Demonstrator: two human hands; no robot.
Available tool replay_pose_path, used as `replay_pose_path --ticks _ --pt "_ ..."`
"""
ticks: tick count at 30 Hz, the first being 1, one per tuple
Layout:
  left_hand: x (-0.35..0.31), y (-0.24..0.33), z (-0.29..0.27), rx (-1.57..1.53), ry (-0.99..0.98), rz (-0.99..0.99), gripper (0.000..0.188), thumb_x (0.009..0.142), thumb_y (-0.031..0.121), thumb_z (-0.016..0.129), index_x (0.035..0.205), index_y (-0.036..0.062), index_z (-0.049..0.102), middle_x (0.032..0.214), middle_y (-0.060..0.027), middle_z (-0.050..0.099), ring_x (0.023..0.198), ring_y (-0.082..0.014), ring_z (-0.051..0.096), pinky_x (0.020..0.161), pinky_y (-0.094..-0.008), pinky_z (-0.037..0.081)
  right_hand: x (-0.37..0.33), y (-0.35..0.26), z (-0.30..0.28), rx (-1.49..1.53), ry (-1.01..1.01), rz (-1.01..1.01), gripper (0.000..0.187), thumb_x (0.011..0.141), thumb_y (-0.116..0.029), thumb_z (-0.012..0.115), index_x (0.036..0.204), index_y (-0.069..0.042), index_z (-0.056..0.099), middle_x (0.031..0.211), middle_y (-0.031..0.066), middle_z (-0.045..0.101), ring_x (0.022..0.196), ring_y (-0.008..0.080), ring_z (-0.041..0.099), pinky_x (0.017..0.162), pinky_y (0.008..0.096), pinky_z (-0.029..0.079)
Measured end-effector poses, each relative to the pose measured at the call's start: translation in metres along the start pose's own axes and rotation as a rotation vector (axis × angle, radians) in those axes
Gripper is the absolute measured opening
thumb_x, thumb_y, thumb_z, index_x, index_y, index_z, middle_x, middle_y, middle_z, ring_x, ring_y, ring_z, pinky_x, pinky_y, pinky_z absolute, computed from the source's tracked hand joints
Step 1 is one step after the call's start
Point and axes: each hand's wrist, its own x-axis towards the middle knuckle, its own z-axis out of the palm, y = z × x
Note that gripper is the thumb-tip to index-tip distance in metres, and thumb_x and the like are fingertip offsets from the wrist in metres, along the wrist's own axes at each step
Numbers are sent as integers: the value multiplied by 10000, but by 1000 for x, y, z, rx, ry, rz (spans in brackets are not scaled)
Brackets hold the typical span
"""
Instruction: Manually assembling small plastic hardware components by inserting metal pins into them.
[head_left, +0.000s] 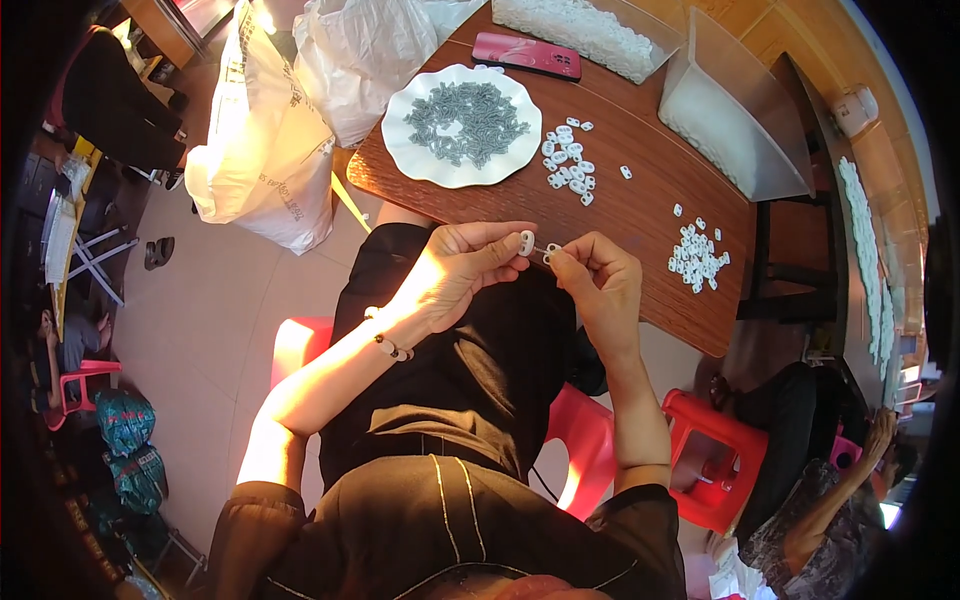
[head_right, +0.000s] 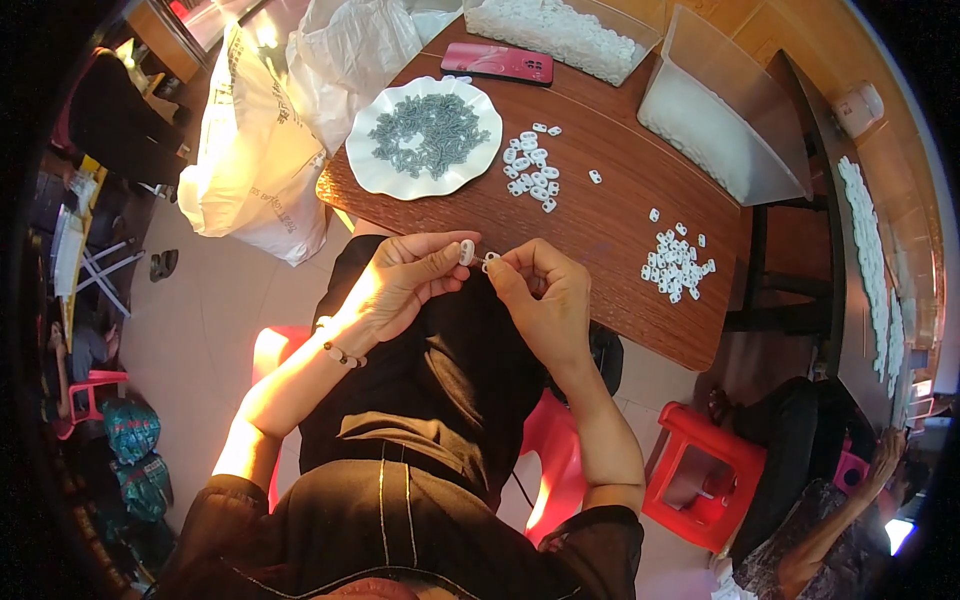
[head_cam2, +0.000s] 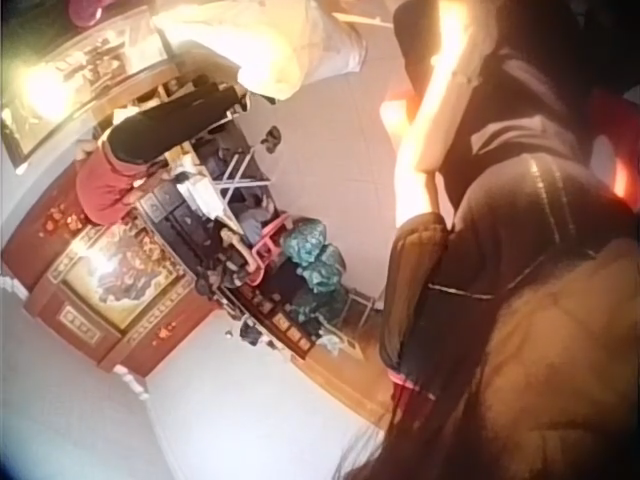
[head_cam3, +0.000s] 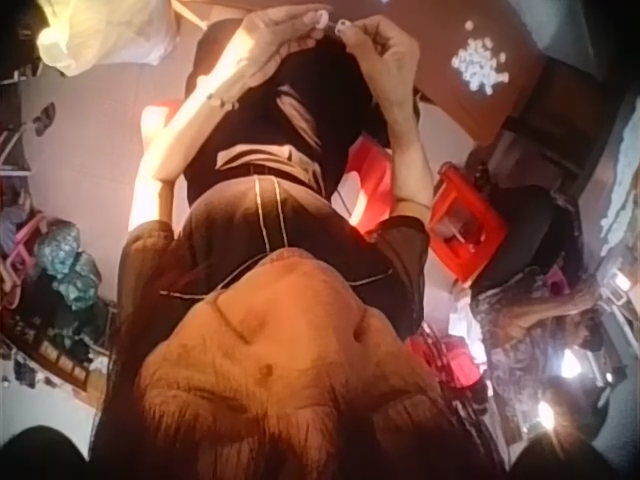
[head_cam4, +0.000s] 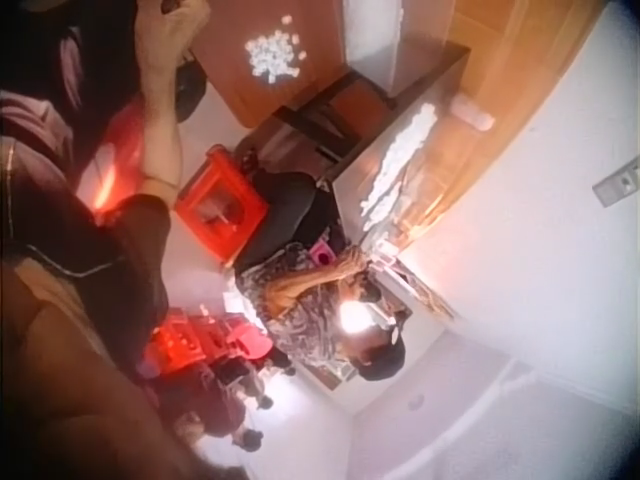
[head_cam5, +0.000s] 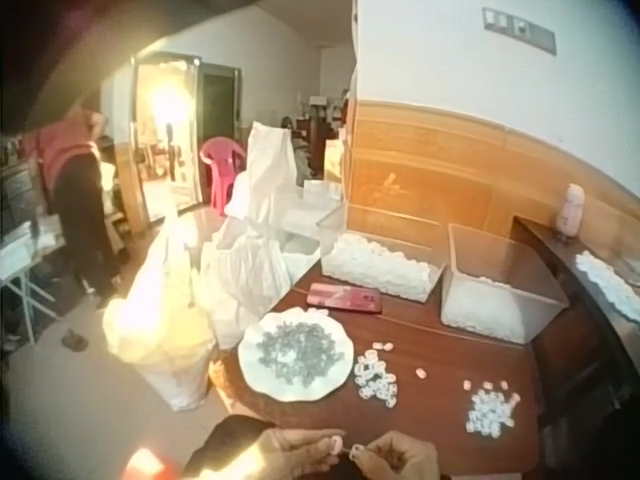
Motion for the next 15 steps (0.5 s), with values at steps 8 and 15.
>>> replay_pose_path --ticks 8,15 --pt "1 -2 -1 28 -14 16 286 908 137 635 1158 -2 632 958 -35 681 798 -75 630 715 -193 528 1 3 -1 -22 10 -13 127 862 -106 667 799 -5 624 688 -33 594 616 3 501 548 165 385" --pt "1 -1 -2 41 -5 35 277 908 133 636 1148 -6 637 948 -33 683 791 -75 629 713 -194 527 1 0 -1 -15 16 8 126 865 -101 664 798 -2 622 678 -43 583 609 1 490 540 163 375"
